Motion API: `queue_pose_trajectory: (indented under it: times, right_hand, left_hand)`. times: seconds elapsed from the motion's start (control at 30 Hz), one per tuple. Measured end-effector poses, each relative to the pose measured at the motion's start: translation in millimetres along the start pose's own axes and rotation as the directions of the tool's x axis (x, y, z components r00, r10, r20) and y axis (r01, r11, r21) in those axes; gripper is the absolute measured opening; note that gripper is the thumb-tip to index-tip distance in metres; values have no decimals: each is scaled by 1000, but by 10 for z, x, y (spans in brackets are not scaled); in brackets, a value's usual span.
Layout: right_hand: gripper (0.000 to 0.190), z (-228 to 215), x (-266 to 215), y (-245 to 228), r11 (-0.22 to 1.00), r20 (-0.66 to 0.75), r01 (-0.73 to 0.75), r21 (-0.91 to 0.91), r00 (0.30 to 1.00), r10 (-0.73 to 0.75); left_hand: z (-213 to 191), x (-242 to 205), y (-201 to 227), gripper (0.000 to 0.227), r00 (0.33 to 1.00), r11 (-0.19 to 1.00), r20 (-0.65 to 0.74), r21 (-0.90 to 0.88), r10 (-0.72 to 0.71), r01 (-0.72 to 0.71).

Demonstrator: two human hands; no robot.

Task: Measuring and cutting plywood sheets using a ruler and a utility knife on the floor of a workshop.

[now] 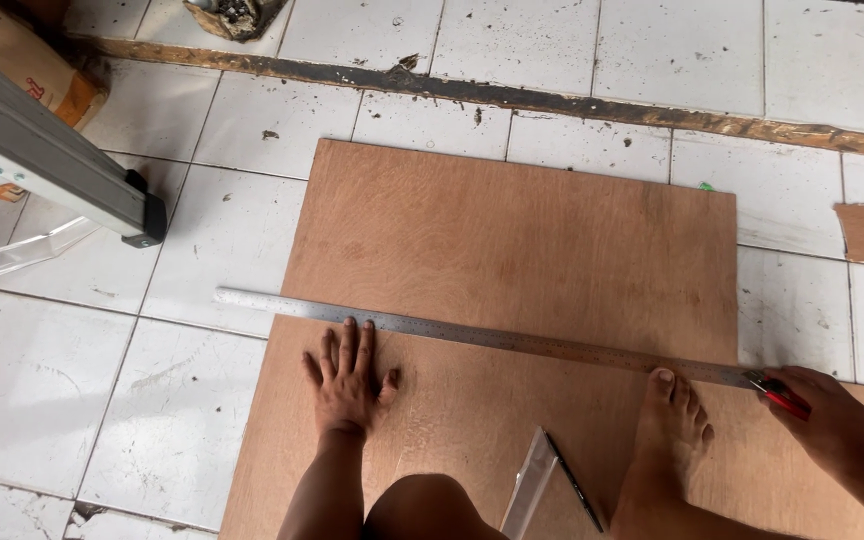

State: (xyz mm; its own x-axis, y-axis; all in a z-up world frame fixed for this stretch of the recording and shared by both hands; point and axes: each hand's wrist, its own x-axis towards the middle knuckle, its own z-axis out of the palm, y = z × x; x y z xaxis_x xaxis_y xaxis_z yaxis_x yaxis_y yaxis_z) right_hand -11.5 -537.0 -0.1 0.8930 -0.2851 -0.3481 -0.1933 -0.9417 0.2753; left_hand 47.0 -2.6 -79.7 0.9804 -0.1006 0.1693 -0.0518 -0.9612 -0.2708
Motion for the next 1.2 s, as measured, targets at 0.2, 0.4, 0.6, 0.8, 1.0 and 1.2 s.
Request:
queue_pose_trajectory:
  times: [0.2, 0.4, 0.6, 0.8, 1.0, 1.2]
  right_hand:
    - [35, 53, 37, 160, 979, 8, -65, 193, 998, 65]
    - [30, -247, 37, 87, 968, 77, -89, 234, 994, 73]
    - [31, -161, 78, 187, 966, 63, -48, 255, 997, 33]
    - [30, -198, 66, 181, 967, -3, -9, 254, 1000, 10]
    - [30, -191, 72, 209, 965, -43, 42, 258, 999, -32]
    - [25, -204, 81, 223, 961, -57, 71, 267, 997, -57]
  left_hand:
    - [101, -9, -3, 82, 992, 991, 117, -130, 42, -26]
    - [-13, 28, -7, 76, 978, 978, 206, -208, 44, 0]
    - [17, 11, 4, 76, 976, 971, 217, -237, 24, 29]
    - [114, -37, 27, 78, 989, 933, 148, -354, -8, 60]
    - [333, -91, 0, 80, 988, 942, 157, -332, -3, 56]
    - [241, -81, 27, 81, 989, 927, 145, -367, -18, 71]
